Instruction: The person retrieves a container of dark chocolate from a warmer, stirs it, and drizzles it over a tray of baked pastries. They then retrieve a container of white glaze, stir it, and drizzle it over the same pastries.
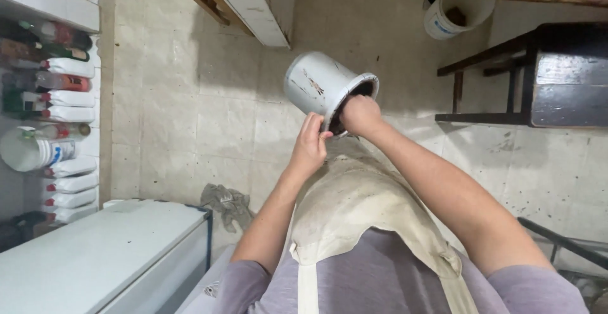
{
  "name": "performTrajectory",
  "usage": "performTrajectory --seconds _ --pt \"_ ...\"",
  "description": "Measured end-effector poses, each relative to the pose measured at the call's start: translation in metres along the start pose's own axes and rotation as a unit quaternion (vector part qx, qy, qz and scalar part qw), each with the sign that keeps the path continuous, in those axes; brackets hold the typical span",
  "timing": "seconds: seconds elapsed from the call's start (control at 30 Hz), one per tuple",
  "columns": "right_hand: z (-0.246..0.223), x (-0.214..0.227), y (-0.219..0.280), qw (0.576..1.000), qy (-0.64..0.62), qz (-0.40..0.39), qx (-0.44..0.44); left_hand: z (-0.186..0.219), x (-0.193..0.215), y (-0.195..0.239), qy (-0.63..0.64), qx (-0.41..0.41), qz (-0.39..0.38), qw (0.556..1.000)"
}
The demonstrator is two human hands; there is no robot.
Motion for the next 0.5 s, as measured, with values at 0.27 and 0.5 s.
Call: performTrajectory --seconds 0.27,0.5 --pt "0.005 -0.017 0.016 0.994 0.098 0.049 0.025 -0.014 -0.016 0.002 0.024 0.032 -0.013 0.999" --pt "0.015 -0.003 0.005 0.999 0.033 -0.019 -0.007 -0.013 -0.01 -0.003 0.04 0.046 0.003 0.998"
Point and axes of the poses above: each hand's wrist, its own y-axis away from the middle knuckle, its own x-axis out of the back of the hand, z = x × y, the point moved 9 cm from there along -y, towards the middle knuckle, and after that the axes turned 5 degrees about -x, right-handed, at the moved point
